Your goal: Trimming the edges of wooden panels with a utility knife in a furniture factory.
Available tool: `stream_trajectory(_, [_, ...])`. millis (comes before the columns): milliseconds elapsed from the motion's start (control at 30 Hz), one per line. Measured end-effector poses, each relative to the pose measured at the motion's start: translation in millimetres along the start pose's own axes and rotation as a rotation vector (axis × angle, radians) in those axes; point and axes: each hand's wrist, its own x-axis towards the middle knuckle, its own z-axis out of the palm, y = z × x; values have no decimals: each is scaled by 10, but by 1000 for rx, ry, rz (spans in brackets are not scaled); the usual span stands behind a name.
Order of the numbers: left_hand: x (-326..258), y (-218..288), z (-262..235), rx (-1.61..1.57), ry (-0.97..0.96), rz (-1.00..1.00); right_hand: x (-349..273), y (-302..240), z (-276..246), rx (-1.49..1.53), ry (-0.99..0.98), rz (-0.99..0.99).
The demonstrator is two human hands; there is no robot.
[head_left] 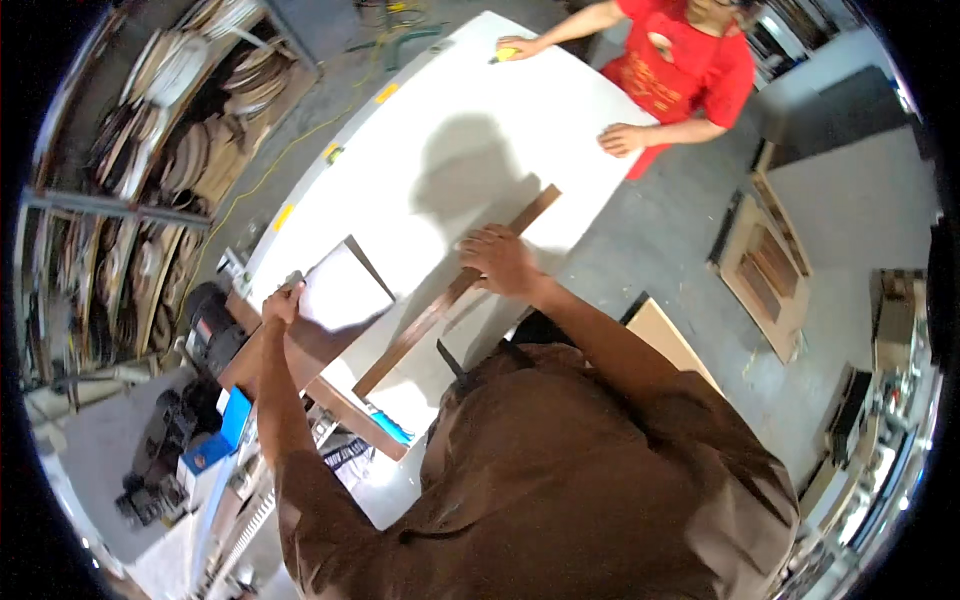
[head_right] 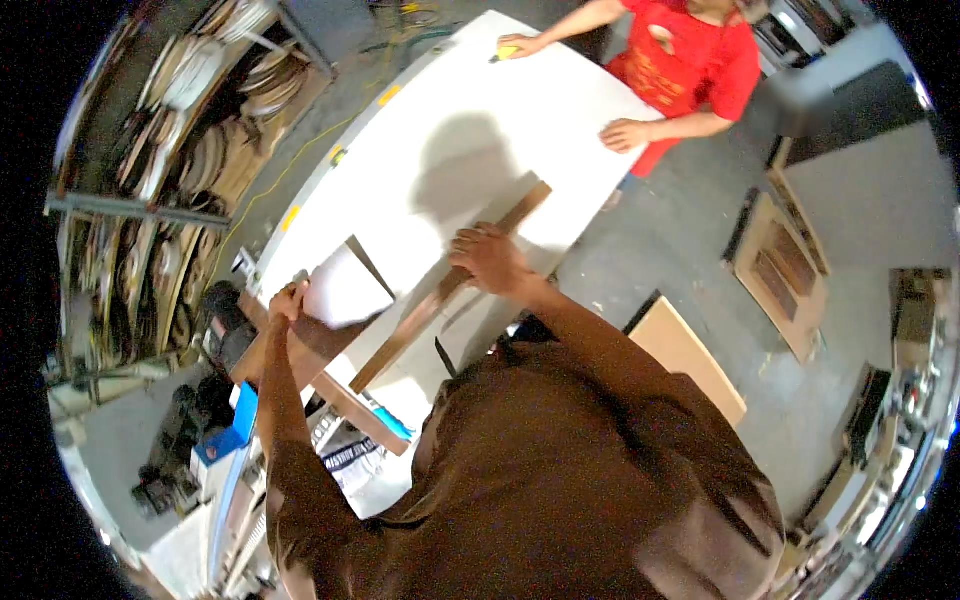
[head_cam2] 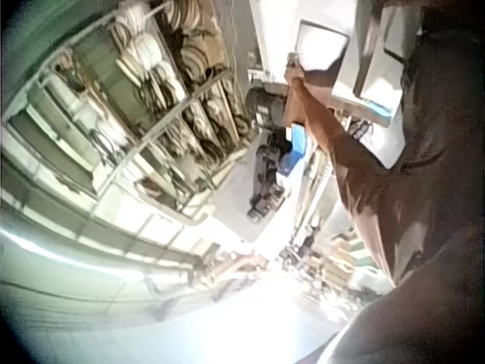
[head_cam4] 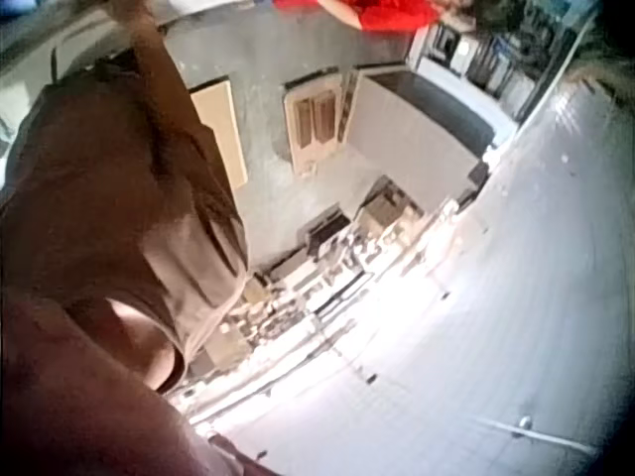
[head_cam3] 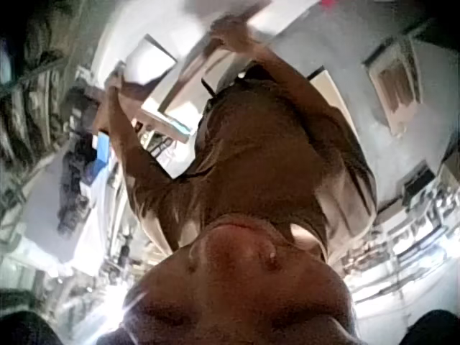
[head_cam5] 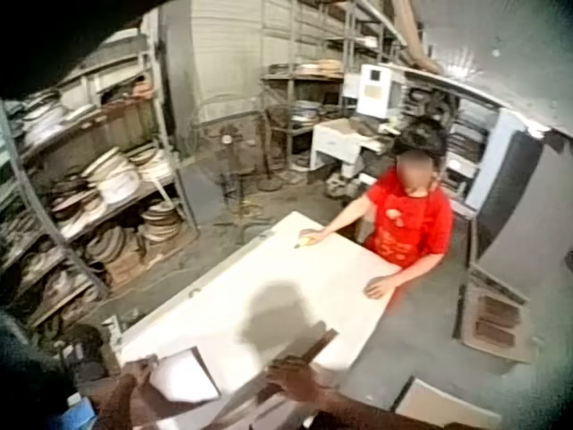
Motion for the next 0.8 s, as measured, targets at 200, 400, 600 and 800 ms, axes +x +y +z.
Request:
stream_trajectory(200, [46, 1877, -253, 105, -1, 161, -46, -17, -143, -56, 101, -69])
stream_trajectory(400, [-269, 3221, -112, 106, 109, 369, -83, -61, -239, -76, 150, -8])
stream_trajectory(600, [-1003, 3700, 29, 54, 39, 580, -27, -10, -92, 104, 279, -18])
stream_trajectory(800, [-1863, 3609, 175, -155, 347, 463, -43, 77, 210, 63, 215, -36])
